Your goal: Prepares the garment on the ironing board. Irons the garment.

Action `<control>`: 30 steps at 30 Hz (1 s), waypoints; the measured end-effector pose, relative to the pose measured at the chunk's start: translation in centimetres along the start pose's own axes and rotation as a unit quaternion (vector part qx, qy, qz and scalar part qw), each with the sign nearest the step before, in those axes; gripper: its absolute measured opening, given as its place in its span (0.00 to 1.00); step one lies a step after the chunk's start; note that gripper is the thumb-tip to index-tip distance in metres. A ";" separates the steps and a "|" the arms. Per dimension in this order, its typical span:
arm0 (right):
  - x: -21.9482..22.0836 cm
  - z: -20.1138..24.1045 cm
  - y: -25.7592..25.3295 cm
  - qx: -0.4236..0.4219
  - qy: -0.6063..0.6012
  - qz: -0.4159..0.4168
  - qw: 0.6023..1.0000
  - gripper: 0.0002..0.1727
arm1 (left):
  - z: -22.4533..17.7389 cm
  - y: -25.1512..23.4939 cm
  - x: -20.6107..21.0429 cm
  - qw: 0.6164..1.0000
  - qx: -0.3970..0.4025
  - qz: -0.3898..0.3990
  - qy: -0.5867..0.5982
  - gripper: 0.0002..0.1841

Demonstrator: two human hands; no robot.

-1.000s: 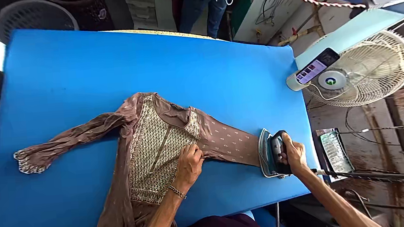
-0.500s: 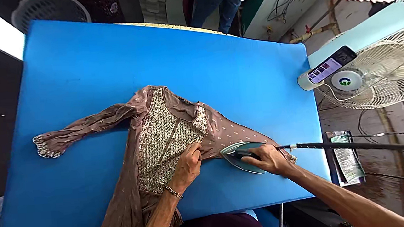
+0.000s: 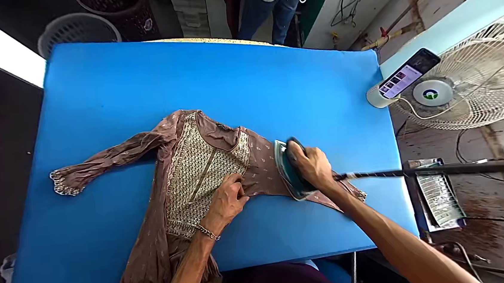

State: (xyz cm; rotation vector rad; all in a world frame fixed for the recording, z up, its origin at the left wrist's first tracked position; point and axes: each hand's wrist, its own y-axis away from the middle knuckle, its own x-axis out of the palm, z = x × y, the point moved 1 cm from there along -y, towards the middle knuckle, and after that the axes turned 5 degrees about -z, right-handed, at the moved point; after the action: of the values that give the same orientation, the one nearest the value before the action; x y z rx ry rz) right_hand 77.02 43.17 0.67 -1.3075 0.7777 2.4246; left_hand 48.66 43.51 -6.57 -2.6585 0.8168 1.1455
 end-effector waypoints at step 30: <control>-23.3 -39.3 4.0 0.061 0.113 -0.260 0.957 0.42 | -11.8 0.6 -1.5 0.712 -0.331 -0.457 0.418 0.14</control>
State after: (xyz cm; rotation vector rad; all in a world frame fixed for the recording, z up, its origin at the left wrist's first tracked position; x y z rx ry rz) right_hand 114.88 17.40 3.86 -1.5270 0.5358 1.8123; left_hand 54.96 39.86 2.83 -3.3319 -1.1018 -0.1404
